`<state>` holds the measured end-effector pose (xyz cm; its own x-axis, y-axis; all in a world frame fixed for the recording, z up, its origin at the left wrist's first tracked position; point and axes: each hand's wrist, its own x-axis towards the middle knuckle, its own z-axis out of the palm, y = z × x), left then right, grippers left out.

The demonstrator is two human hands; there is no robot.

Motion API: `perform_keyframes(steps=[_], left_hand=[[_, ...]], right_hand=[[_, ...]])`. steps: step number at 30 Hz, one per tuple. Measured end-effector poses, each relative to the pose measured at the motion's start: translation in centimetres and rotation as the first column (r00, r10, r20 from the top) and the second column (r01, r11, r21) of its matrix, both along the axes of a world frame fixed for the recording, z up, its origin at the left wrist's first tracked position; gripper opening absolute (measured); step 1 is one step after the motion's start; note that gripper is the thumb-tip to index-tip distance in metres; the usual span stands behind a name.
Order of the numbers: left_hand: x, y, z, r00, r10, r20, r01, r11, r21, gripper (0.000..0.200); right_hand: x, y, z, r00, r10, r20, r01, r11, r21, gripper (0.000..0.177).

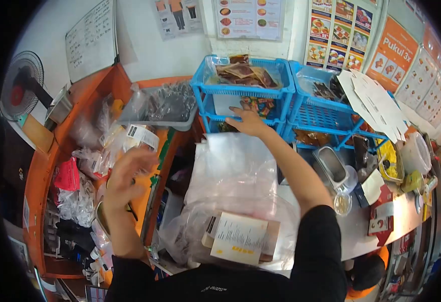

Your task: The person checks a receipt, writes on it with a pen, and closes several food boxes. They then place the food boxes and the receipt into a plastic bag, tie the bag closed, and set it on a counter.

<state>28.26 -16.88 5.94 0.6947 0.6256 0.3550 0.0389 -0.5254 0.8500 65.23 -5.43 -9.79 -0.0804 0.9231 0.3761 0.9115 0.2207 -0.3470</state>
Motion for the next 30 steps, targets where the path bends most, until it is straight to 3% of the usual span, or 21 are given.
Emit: perform_keyframes(steps=[1, 2, 3, 6, 8, 9, 10, 12, 14, 16, 17, 18, 19, 20, 21, 22, 23, 25, 27, 29, 30], left_hand=[[2.5, 2.1, -1.8, 0.994, -0.013, 0.107, 0.035, 0.979, -0.201, 0.049], [4.9, 4.5, -3.5, 0.991, -0.054, 0.125, 0.088, 0.954, -0.288, 0.041], [6.9, 6.5, -5.3, 0.998, -0.046, 0.044, 0.058, 0.939, -0.339, 0.033], [11.8, 10.8, -11.3, 0.993, 0.097, -0.065, -0.114, 0.923, -0.367, 0.026], [14.1, 13.9, -15.7, 0.953, 0.303, 0.011, -0.28, 0.895, -0.346, 0.024], [15.3, 15.5, -17.5, 0.9, 0.426, 0.089, -0.376, 0.864, -0.335, 0.025], [16.5, 16.6, -18.5, 0.894, 0.438, 0.095, -0.383, 0.857, -0.344, 0.025], [18.2, 17.7, -19.1, 0.681, 0.697, 0.227, -0.718, 0.696, 0.014, 0.03], [18.9, 18.0, -19.2, 0.632, 0.738, 0.237, -0.765, 0.643, 0.04, 0.031], [19.3, 19.4, -20.3, 0.589, 0.765, 0.258, -0.802, 0.593, 0.073, 0.033], [19.1, 20.6, -21.6, 0.563, 0.764, 0.315, -0.794, 0.606, -0.051, 0.031], [19.0, 20.8, -21.6, 0.53, 0.764, 0.368, -0.77, 0.615, -0.17, 0.029], [19.1, 20.7, -21.9, 0.512, 0.736, 0.442, -0.693, 0.658, -0.293, 0.026], [18.9, 20.3, -22.3, 0.515, 0.736, 0.439, -0.694, 0.659, -0.289, 0.026], [18.8, 19.8, -22.4, 0.531, 0.705, 0.47, -0.65, 0.695, -0.308, 0.025], [18.8, 19.5, -22.4, 0.544, 0.673, 0.501, -0.602, 0.729, -0.326, 0.023], [18.6, 19.5, -22.2, 0.551, 0.671, 0.496, -0.6, 0.732, -0.323, 0.023], [18.0, 19.6, -22.4, 0.651, 0.663, 0.369, -0.741, 0.66, 0.122, 0.019], [18.9, 18.8, -21.2, 0.601, 0.685, 0.412, -0.761, 0.648, 0.032, 0.019], [20.6, 17.9, -19.4, 0.454, 0.713, 0.534, -0.73, 0.641, -0.235, 0.016], [20.9, 18.1, -19.2, 0.449, 0.719, 0.531, -0.733, 0.636, -0.242, 0.016]], right_hand=[[-0.5, 1.5, -0.2, 1.0, 0.008, -0.005, -0.008, 1.0, 0.015, 0.056], [-1.0, 2.6, -0.2, 0.997, -0.075, 0.033, 0.079, 0.986, -0.149, 0.059], [-1.4, 3.6, 0.0, 0.985, -0.149, 0.086, 0.168, 0.937, -0.307, 0.063], [-1.9, 4.6, 0.9, 0.994, -0.06, 0.088, 0.093, 0.886, -0.454, 0.068], [-2.9, 3.4, -0.7, 0.994, -0.053, 0.094, 0.083, 0.93, -0.359, 0.065], [-3.5, 2.5, -2.0, 0.984, 0.006, 0.179, 0.004, 0.998, -0.059, 0.06], [-4.1, 1.8, -3.1, 0.961, 0.041, 0.274, -0.109, 0.965, 0.238, 0.056], [-5.5, -0.4, -3.5, 0.949, 0.143, 0.283, -0.21, 0.952, 0.224, 0.051], [-5.8, -1.2, -2.7, 0.93, 0.233, 0.284, -0.299, 0.929, 0.216, 0.047], [-4.4, -0.2, -1.6, 0.894, 0.43, -0.123, -0.432, 0.902, 0.016, 0.041], [-4.0, 0.7, -1.9, 0.926, 0.313, -0.212, -0.263, 0.936, 0.233, 0.036], [-3.8, 1.4, -1.5, 0.925, 0.317, -0.211, -0.266, 0.935, 0.236, 0.036], [-3.7, 2.0, -1.2, 0.988, 0.063, -0.14, -0.017, 0.953, 0.303, 0.037], [-3.5, 2.5, -1.0, 0.974, -0.206, -0.091, 0.226, 0.896, 0.381, 0.038], [-3.0, 3.2, -0.7, 0.973, -0.209, -0.098, 0.231, 0.896, 0.38, 0.038], [-2.4, 3.9, -0.3, 0.979, -0.204, -0.026, 0.205, 0.978, 0.029, 0.042], [-2.1, 4.2, -0.2, 0.984, -0.172, 0.037, 0.174, 0.928, -0.328, 0.045], [-2.3, 4.1, -1.5, 0.992, -0.125, 0.034, 0.13, 0.968, -0.215, 0.049], [-2.9, 3.7, -3.2, 0.996, -0.072, 0.048, 0.077, 0.992, -0.101, 0.053], [-3.7, 3.1, -4.9, 0.978, -0.134, 0.162, 0.1, 0.974, 0.203, 0.055], [-4.0, 3.1, -4.7, 0.978, -0.128, 0.167, 0.094, 0.976, 0.196, 0.055]])
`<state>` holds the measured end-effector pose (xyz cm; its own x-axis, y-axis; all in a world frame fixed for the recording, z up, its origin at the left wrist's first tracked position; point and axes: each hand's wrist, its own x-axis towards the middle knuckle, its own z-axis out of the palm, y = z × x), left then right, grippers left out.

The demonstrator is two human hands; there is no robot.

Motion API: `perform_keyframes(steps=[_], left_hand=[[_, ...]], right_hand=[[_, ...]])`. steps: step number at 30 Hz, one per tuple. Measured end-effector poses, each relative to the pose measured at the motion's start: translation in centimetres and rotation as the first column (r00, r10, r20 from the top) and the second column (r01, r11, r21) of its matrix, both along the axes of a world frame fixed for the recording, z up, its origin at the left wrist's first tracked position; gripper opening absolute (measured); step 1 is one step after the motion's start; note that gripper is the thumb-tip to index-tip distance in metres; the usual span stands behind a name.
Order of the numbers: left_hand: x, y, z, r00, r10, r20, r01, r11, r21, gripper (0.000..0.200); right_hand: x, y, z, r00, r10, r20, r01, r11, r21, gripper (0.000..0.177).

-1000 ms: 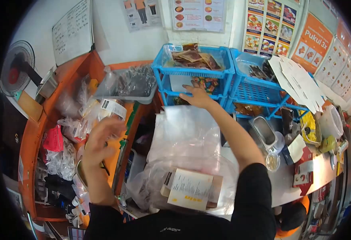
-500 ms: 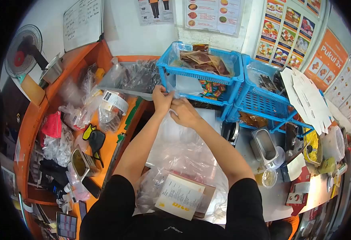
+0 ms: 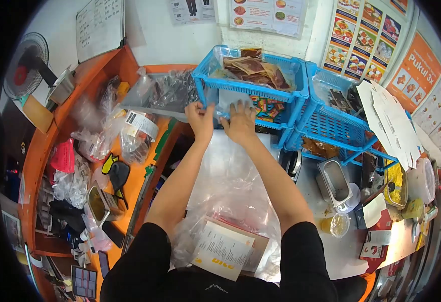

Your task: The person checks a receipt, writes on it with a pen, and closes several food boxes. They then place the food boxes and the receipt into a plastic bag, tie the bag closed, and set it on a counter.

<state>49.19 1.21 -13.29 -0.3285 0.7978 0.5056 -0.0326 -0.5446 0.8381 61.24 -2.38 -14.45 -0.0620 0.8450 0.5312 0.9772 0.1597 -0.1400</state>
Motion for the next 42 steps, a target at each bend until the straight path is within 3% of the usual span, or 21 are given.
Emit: perform_keyframes(steps=[2, 3, 5, 9, 12, 14, 16, 18, 21, 24, 26, 28, 29, 30, 32, 34, 35, 37, 38, 41, 42], left_hand=[[0.4, 0.4, 0.1, 0.907, 0.303, -0.293, -0.277, 0.952, 0.129, 0.018], [0.3, 0.3, 0.1, 0.907, 0.301, -0.295, -0.275, 0.953, 0.128, 0.018], [-0.3, 0.3, 0.0, 0.877, 0.274, -0.394, -0.27, 0.961, 0.066, 0.021], [-1.0, 0.3, -0.3, 0.996, 0.001, -0.087, -0.003, 1.0, -0.018, 0.011], [-1.5, 0.9, -1.6, 0.961, 0.05, -0.274, -0.042, 0.999, 0.035, 0.011], [-1.5, 0.7, -1.0, 0.943, 0.056, -0.329, -0.048, 0.998, 0.032, 0.006], [-1.4, 0.2, -0.2, 0.92, 0.068, -0.386, -0.064, 0.998, 0.022, 0.007], [-0.6, 0.0, 0.5, 0.925, -0.047, -0.377, -0.034, 0.978, -0.205, 0.02], [-0.5, 0.4, -0.7, 0.923, 0.047, -0.382, -0.098, 0.988, -0.117, 0.024], [-0.7, 0.9, -1.3, 0.928, 0.09, -0.362, -0.128, 0.988, -0.083, 0.023], [-0.8, 0.7, -1.4, 0.92, 0.117, -0.375, -0.161, 0.983, -0.086, 0.022], [-1.0, 1.1, -2.0, 0.95, 0.082, -0.301, -0.137, 0.977, -0.164, 0.019], [-1.2, 1.4, -2.4, 0.95, 0.081, -0.303, -0.136, 0.977, -0.164, 0.019], [-1.5, 1.5, -2.4, 0.971, 0.036, -0.236, -0.087, 0.974, -0.21, 0.018], [-1.7, 1.7, -2.5, 0.986, -0.008, -0.165, -0.034, 0.968, -0.249, 0.016], [-1.9, 0.5, -1.0, 0.991, -0.053, -0.125, 0.012, 0.951, -0.308, 0.017], [-2.1, 0.2, -0.3, 0.991, -0.052, -0.123, 0.011, 0.951, -0.31, 0.017], [-2.5, -0.3, 1.4, 0.97, -0.039, -0.24, 0.014, 0.994, -0.106, 0.02], [-2.9, -1.1, 2.4, 0.969, -0.042, -0.242, 0.017, 0.994, -0.105, 0.02], [-5.7, -5.7, 9.5, 0.821, -0.163, -0.547, 0.106, 0.985, -0.135, 0.014], [-6.7, -6.4, 10.8, 0.814, -0.172, -0.554, 0.112, 0.984, -0.14, 0.014]], right_hand=[[-0.4, 0.0, 1.9, 0.981, -0.164, -0.099, 0.173, 0.981, 0.084, 0.054], [-0.4, 0.2, 3.2, 0.981, -0.166, -0.101, 0.174, 0.981, 0.082, 0.054], [-0.1, 0.8, 5.4, 0.971, -0.224, -0.086, 0.146, 0.837, -0.527, 0.054], [0.4, 1.5, 4.1, 0.974, -0.167, -0.153, 0.077, 0.878, -0.472, 0.055], [0.4, -0.1, 3.5, 0.988, -0.058, -0.146, -0.006, 0.914, -0.406, 0.052], [-0.3, -1.4, 2.0, 0.989, 0.139, -0.056, -0.137, 0.99, 0.043, 0.051], [-0.9, -3.0, 1.4, 0.985, 0.168, 0.032, -0.17, 0.983, 0.072, 0.052], [-1.4, -3.8, 1.0, 0.974, 0.193, 0.117, -0.205, 0.974, 0.101, 0.053], [-1.0, -4.0, 1.0, 0.954, 0.275, 0.119, -0.284, 0.957, 0.067, 0.048], [-0.3, -3.6, 3.0, 0.933, 0.354, -0.06, -0.358, 0.931, -0.07, 0.043], [-0.4, -3.1, 4.3, 0.944, 0.289, -0.16, -0.258, 0.947, 0.192, 0.037], [0.0, -1.4, 3.8, 0.959, 0.272, -0.083, -0.242, 0.934, 0.264, 0.036], [0.7, -0.4, 3.1, 0.995, -0.038, -0.094, 0.039, 0.999, 0.006, 0.036], [1.0, 0.1, 3.5, 0.941, -0.337, -0.025, 0.321, 0.915, -0.243, 0.036], [1.9, 0.3, 3.9, 0.926, -0.368, -0.083, 0.342, 0.911, -0.23, 0.038], [1.9, -0.2, 4.3, 0.965, -0.038, -0.258, 0.045, 0.999, 0.022, 0.041], [1.8, -0.2, 4.2, 0.966, -0.037, -0.257, 0.044, 0.999, 0.02, 0.041], [1.2, 0.1, 3.8, 0.981, 0.132, -0.142, -0.179, 0.896, -0.406, 0.048], [1.1, -0.2, 3.9, 0.981, 0.128, -0.144, -0.177, 0.897, -0.406, 0.048], [-0.5, -1.7, 6.4, 0.914, 0.094, -0.395, -0.161, 0.977, -0.141, 0.054], [-1.4, -2.6, 6.7, 0.837, 0.286, -0.467, -0.316, 0.949, 0.016, 0.052]])
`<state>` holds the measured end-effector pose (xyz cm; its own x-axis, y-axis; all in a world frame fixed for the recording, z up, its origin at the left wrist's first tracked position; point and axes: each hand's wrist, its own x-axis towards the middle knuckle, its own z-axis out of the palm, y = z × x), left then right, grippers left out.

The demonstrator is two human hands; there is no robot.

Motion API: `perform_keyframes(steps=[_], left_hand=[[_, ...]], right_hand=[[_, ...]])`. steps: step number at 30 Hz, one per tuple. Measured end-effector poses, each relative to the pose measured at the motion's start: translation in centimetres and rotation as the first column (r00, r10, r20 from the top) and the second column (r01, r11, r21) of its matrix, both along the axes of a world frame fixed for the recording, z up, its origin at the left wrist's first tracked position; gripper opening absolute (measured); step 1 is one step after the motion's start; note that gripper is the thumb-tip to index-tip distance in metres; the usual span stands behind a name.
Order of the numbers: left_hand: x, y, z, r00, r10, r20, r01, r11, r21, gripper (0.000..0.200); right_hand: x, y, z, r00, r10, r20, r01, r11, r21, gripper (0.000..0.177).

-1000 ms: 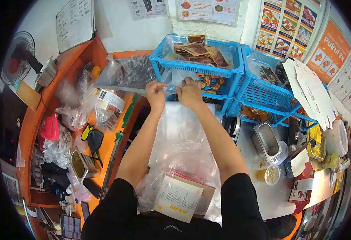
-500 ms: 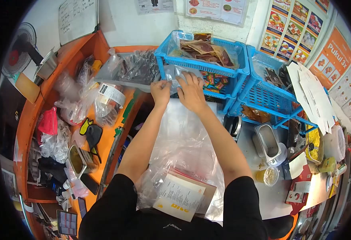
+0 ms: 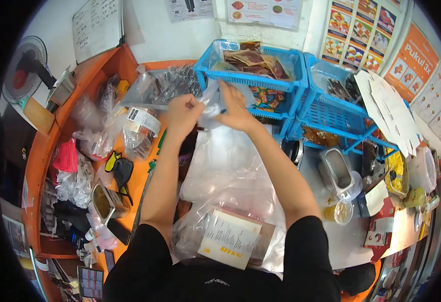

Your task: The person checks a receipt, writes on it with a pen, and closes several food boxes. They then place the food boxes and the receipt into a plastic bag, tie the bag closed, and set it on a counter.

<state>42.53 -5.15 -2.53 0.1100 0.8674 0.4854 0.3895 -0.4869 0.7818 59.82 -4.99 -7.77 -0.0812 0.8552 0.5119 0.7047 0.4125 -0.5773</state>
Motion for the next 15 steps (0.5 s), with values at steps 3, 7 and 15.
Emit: perform_keyframes(steps=[3, 7, 15], left_hand=[[-2.8, -1.6, 1.5, 0.89, -0.306, 0.339, 0.385, 0.902, -0.195, 0.012], [-3.2, -4.3, 1.3, 0.811, -0.284, 0.511, 0.522, 0.745, -0.415, 0.004], [-3.1, -11.5, -2.8, 0.171, -0.948, -0.269, 0.774, 0.298, -0.559, 0.018]], right_hand=[[-1.1, -4.8, 2.4, 0.963, 0.265, -0.051, -0.264, 0.964, 0.026, 0.049], [-1.7, -10.6, 7.3, 0.691, 0.343, -0.636, -0.539, 0.831, -0.138, 0.033], [-0.3, -20.1, 9.4, 0.737, -0.104, -0.667, -0.336, 0.8, -0.496, 0.058]])
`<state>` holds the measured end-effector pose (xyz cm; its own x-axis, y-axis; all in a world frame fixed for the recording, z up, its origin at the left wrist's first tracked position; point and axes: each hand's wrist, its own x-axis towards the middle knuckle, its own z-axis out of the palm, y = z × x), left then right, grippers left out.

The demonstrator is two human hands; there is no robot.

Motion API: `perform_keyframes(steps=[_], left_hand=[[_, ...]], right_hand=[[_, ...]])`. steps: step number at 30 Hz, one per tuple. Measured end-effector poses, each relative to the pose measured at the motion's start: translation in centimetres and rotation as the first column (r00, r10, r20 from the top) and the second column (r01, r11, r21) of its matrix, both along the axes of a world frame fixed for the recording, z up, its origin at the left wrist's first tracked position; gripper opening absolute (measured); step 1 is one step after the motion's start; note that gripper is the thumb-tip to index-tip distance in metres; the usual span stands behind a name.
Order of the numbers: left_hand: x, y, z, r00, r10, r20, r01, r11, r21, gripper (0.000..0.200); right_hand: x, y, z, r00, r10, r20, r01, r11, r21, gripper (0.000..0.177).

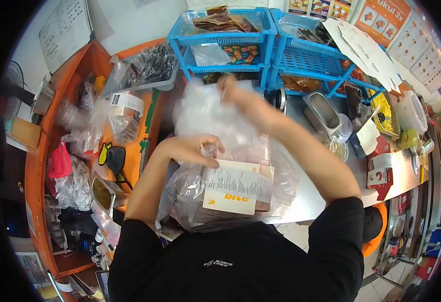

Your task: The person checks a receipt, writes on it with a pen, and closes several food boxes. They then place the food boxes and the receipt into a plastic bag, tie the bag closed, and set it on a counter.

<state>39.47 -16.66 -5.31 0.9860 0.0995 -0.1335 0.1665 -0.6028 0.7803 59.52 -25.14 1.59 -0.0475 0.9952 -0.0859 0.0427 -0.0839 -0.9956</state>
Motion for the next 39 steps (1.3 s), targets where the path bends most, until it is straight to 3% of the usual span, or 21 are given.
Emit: perform_keyframes(steps=[1, 2, 3, 4, 5, 7, 8, 10, 14, 17, 18, 19, 21, 22, 25, 27, 28, 31, 33, 34, 39], left_hand=[[0.1, 0.9, -0.6, 1.0, -0.002, 0.006, 0.002, 1.0, 0.005, 0.018], [0.3, 2.8, -1.8, 0.981, 0.189, 0.049, -0.173, 0.957, -0.233, 0.016], [0.5, 4.0, -2.2, 0.926, 0.376, 0.045, -0.314, 0.829, -0.463, 0.013], [0.9, 3.8, -0.7, 0.835, 0.547, 0.065, -0.48, 0.78, -0.402, 0.009], [1.2, 3.6, -0.5, 0.835, 0.545, 0.074, -0.476, 0.784, -0.398, 0.009], [1.7, 2.8, -0.3, 0.778, 0.612, 0.137, -0.494, 0.733, -0.467, 0.008], [2.2, 2.3, -1.0, 0.794, 0.588, 0.153, -0.485, 0.765, -0.425, 0.008], [2.8, 0.6, -0.7, 0.789, 0.573, 0.222, -0.482, 0.801, -0.354, 0.016], [-1.4, -4.7, 5.0, 0.82, 0.42, 0.389, -0.513, 0.841, 0.174, 0.069], [-5.7, -8.5, 5.7, 0.86, 0.385, 0.334, -0.483, 0.825, 0.293, 0.084], [-6.6, -9.1, 5.6, 0.87, 0.4, 0.288, -0.483, 0.808, 0.336, 0.086], [-7.0, -9.1, 5.4, 0.875, 0.388, 0.288, -0.472, 0.815, 0.336, 0.086], [-7.8, -9.2, 4.5, 0.823, 0.564, -0.071, -0.561, 0.826, 0.057, 0.079], [-8.6, -8.6, 1.4, 0.794, 0.588, 0.154, -0.558, 0.806, -0.199, 0.059], [-9.1, -8.3, 0.2, 0.656, 0.706, 0.267, -0.611, 0.704, -0.361, 0.041], [-9.1, -8.6, 1.1, 0.588, 0.753, 0.295, -0.642, 0.656, -0.397, 0.026], [-9.4, -8.5, 1.4, 0.593, 0.755, 0.279, -0.692, 0.655, -0.304, 0.018], [-10.4, -8.5, 3.3, 0.635, 0.733, 0.244, -0.748, 0.662, -0.047, 0.013], [-11.1, -8.5, 3.5, 0.582, 0.7, 0.413, -0.809, 0.546, 0.215, 0.022], [-11.3, -8.5, 3.7, 0.58, 0.698, 0.42, -0.815, 0.499, 0.295, 0.025], [-12.3, -8.9, 6.3, 0.599, 0.692, 0.403, -0.801, 0.523, 0.292, 0.025]], right_hand=[[-1.0, -1.3, -1.1, 0.992, 0.119, 0.045, -0.118, 0.992, -0.039, 0.064], [-0.1, -0.3, -3.7, 0.845, 0.503, 0.179, -0.504, 0.863, -0.048, 0.06], [-0.8, -0.2, -4.8, 0.766, 0.556, 0.322, -0.554, 0.826, -0.107, 0.05], [-1.6, -0.1, -5.8, 0.662, 0.598, 0.451, -0.591, 0.787, -0.175, 0.041], [-1.3, 0.6, -7.5, 0.661, 0.593, 0.46, -0.589, 0.79, -0.172, 0.041], [-0.6, 2.3, -11.9, 0.399, 0.516, 0.758, -0.59, 0.777, -0.219, 0.043], [-0.4, 2.9, -14.2, 0.399, 0.509, 0.763, -0.585, 0.782, -0.215, 0.043], [0.1, 3.6, -18.2, 0.39, 0.869, 0.306, -0.7, 0.495, -0.515, 0.045], [0.2, 2.5, -20.5, 0.388, 0.901, 0.197, -0.679, 0.423, -0.599, 0.058], [-0.9, 2.5, -16.0, 0.657, 0.748, 0.093, -0.461, 0.496, -0.736, 0.067], [-0.8, 2.7, -12.4, 0.677, 0.736, 0.015, -0.4, 0.385, -0.832, 0.071], [-0.1, 2.0, -10.3, 0.657, 0.744, 0.117, -0.429, 0.497, -0.755, 0.068], [1.6, -0.4, -5.6, 0.622, 0.728, 0.287, -0.489, 0.648, -0.584, 0.061], [2.5, -2.2, -1.6, 0.593, 0.705, 0.387, -0.534, 0.705, -0.466, 0.056], [4.1, -9.9, 2.3, 0.687, 0.509, 0.518, -0.462, 0.857, -0.23, 0.063], [3.0, -14.9, 0.0, 0.3, -0.218, 0.929, -0.072, 0.966, 0.249, 0.067], [2.1, -16.5, -2.1, 0.29, -0.221, 0.931, -0.066, 0.966, 0.25, 0.067], [-0.4, -19.8, -6.3, 0.48, -0.1, 0.872, 0.376, 0.921, -0.101, 0.068], [-2.0, -21.2, -5.9, 0.602, -0.439, 0.667, 0.642, 0.763, -0.078, 0.073], [-3.2, -21.6, -5.3, 0.465, -0.579, 0.67, 0.685, 0.715, 0.143, 0.071], [-5.7, -23.7, -7.6, 0.171, -0.357, 0.918, 0.35, 0.893, 0.282, 0.046]])
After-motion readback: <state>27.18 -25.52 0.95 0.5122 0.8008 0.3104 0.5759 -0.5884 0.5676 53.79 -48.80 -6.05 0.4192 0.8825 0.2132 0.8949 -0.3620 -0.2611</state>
